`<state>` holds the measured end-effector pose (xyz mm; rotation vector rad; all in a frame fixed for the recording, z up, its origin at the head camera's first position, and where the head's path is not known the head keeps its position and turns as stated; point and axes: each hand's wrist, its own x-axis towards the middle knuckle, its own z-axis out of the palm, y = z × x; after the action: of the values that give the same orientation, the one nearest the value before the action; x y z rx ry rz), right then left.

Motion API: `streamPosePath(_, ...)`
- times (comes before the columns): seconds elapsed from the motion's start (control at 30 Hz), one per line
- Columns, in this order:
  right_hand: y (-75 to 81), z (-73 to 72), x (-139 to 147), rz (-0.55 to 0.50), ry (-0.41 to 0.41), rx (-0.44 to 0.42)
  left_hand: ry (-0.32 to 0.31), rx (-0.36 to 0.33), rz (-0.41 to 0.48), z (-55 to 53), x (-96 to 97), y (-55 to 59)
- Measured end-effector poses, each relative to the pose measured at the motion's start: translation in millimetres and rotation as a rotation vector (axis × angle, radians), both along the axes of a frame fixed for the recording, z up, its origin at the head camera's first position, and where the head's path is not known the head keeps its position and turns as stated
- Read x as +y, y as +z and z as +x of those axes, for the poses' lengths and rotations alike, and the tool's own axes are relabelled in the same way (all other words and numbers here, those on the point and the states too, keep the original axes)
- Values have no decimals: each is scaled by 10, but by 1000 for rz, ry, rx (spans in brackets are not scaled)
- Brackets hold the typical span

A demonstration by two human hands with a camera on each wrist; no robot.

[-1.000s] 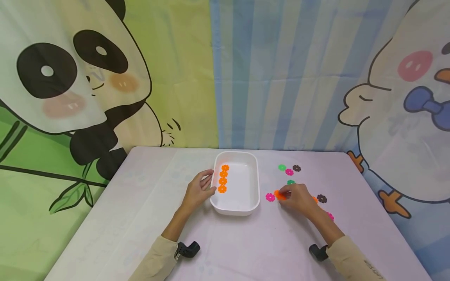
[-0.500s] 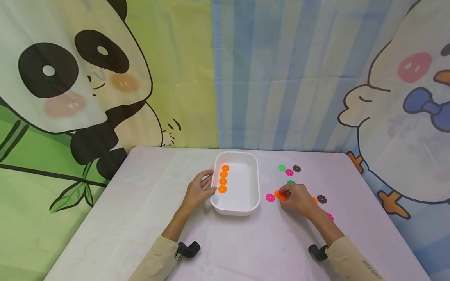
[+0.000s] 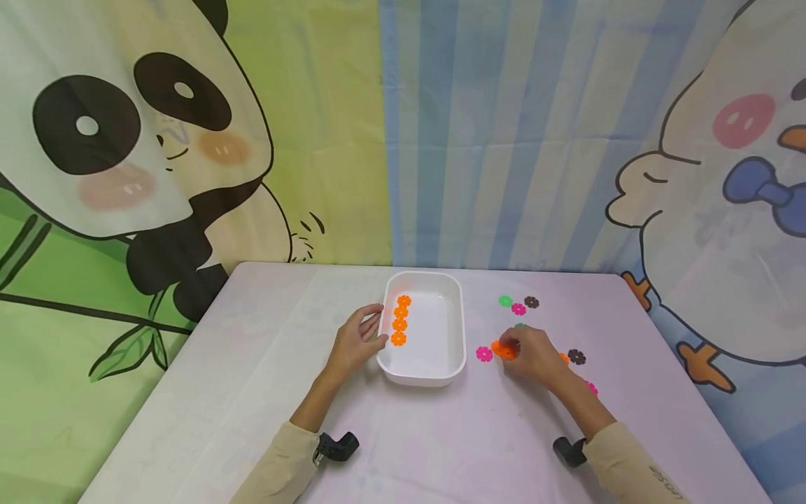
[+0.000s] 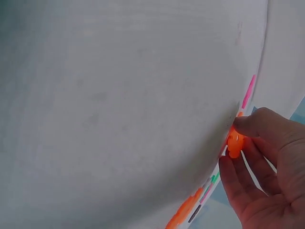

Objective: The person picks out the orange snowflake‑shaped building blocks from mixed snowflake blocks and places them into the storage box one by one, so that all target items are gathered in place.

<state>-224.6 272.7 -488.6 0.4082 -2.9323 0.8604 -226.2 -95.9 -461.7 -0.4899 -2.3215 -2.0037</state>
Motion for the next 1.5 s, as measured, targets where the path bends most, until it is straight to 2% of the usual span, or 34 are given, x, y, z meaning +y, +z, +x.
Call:
streamPosePath(0.1, -3, 9, -13, 7, 14, 14, 0, -9, -4, -28, 0, -37)
streamPosePath(0.33, 40, 32, -10, 67, 34, 20, 31, -19, 4, -173, 17, -287)
streamPosePath(0.5, 88, 23, 3, 83, 53, -3, 52, -6, 3, -199, 13, -330)
streamPosePath(0.63, 132, 4, 19, 68, 69, -36, 47, -2, 2, -195, 8, -316)
streamPosePath(0.73, 180, 2, 23, 32, 56, -44, 28, -4, 13, -169, 5, -259)
streamPosePath(0.93, 345, -14, -49, -133, 55, 57, -4, -8, 3, -25, -20, -5)
streamPosePath(1.03, 463, -41, -152, -206, 74, 102, -3, -3, 3, -22, -31, 13)
streamPosePath(1.2, 606, -102, -409, -296, 94, 135, 26, 5, 19, -134, -16, -175)
streamPosePath(1.3, 634, -133, -593, -346, 96, 111, 48, 11, 13, -189, -1, -287)
streamPosePath(1.5, 584, -176, -994, -368, 110, 55, 42, 9, 23, -196, 20, -357)
